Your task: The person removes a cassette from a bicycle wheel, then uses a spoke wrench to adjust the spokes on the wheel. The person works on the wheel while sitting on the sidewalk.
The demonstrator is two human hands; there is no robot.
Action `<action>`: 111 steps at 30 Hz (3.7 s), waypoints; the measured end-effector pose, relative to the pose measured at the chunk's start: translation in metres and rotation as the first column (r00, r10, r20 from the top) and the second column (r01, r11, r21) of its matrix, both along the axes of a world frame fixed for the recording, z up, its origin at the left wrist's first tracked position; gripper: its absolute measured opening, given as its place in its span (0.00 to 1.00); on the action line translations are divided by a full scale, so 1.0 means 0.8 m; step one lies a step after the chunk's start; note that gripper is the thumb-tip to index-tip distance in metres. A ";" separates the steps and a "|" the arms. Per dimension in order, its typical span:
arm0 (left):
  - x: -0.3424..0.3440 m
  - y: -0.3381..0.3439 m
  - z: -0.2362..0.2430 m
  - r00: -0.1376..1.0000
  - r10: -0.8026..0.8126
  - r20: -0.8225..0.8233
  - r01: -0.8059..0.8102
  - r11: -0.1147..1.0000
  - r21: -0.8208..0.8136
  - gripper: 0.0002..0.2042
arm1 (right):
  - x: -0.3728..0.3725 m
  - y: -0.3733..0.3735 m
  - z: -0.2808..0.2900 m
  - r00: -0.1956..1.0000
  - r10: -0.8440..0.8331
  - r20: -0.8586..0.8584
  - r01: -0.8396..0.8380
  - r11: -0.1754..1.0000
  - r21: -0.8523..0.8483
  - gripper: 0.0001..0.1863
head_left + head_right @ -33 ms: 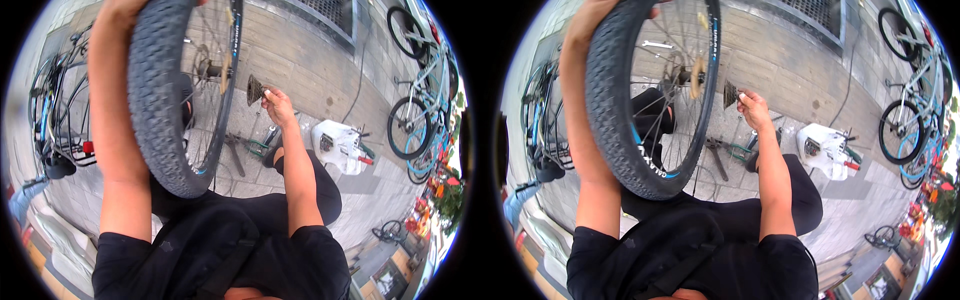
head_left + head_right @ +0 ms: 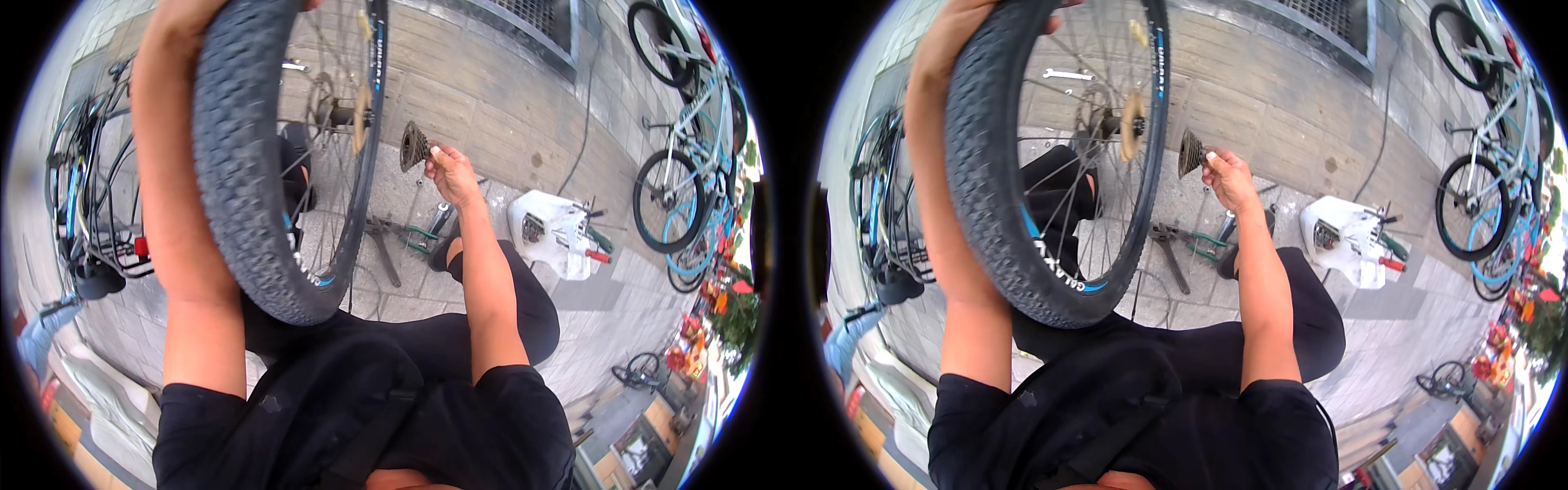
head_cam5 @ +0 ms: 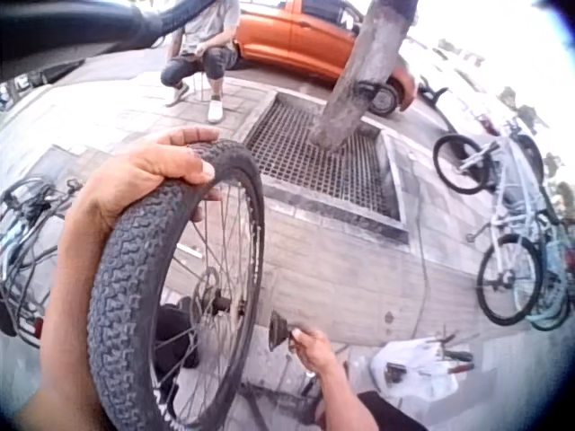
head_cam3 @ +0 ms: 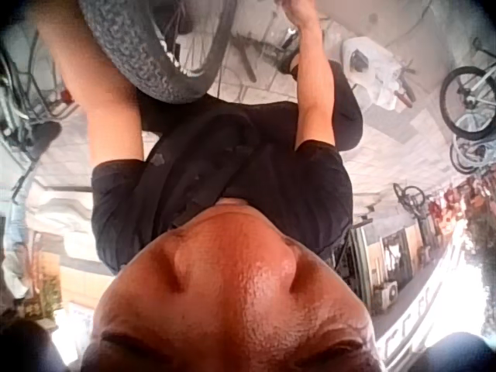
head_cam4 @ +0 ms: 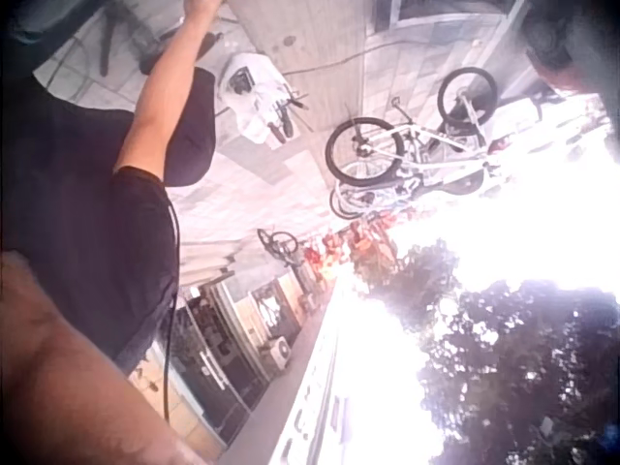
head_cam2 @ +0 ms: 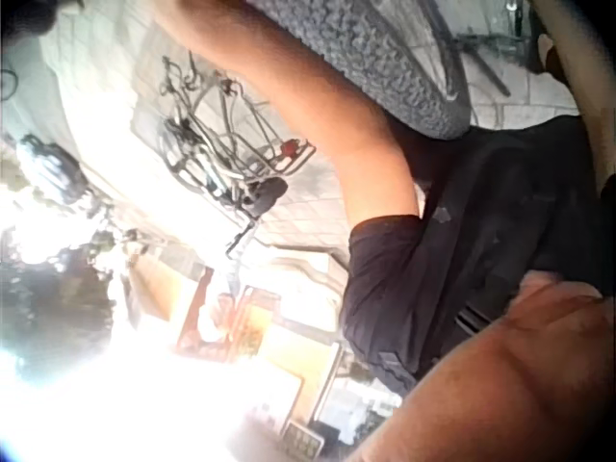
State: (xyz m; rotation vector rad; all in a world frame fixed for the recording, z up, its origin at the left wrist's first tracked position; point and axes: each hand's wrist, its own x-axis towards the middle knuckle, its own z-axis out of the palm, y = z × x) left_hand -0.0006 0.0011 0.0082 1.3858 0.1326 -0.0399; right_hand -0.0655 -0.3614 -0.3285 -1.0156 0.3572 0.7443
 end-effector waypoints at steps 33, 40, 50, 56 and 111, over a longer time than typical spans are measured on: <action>-0.006 0.039 -0.013 0.986 -0.140 -0.092 0.131 0.987 -0.093 0.31 | 0.006 -0.164 -0.189 0.969 0.081 0.233 0.227 0.073 -0.971 0.24; -0.004 0.053 -0.010 0.964 -0.250 -0.085 0.261 0.954 0.150 0.30 | -0.074 -0.170 -0.184 0.951 -0.055 0.304 0.308 0.200 -0.930 0.22; 0.000 0.044 -0.009 0.972 -0.214 -0.097 0.232 0.800 0.553 0.26 | -0.188 -0.142 -0.199 0.997 0.028 0.078 0.071 0.194 -0.978 0.17; 0.004 0.045 -0.011 0.976 -0.155 -0.153 0.217 0.678 0.702 0.24 | -0.170 -0.118 -0.216 0.995 -0.081 -0.065 -0.047 0.213 -0.976 0.21; 0.003 0.000 0.001 1.000 -0.014 -0.005 0.014 0.995 0.095 0.33 | -0.037 -0.114 0.298 0.455 -0.088 0.886 0.740 0.591 -0.321 0.12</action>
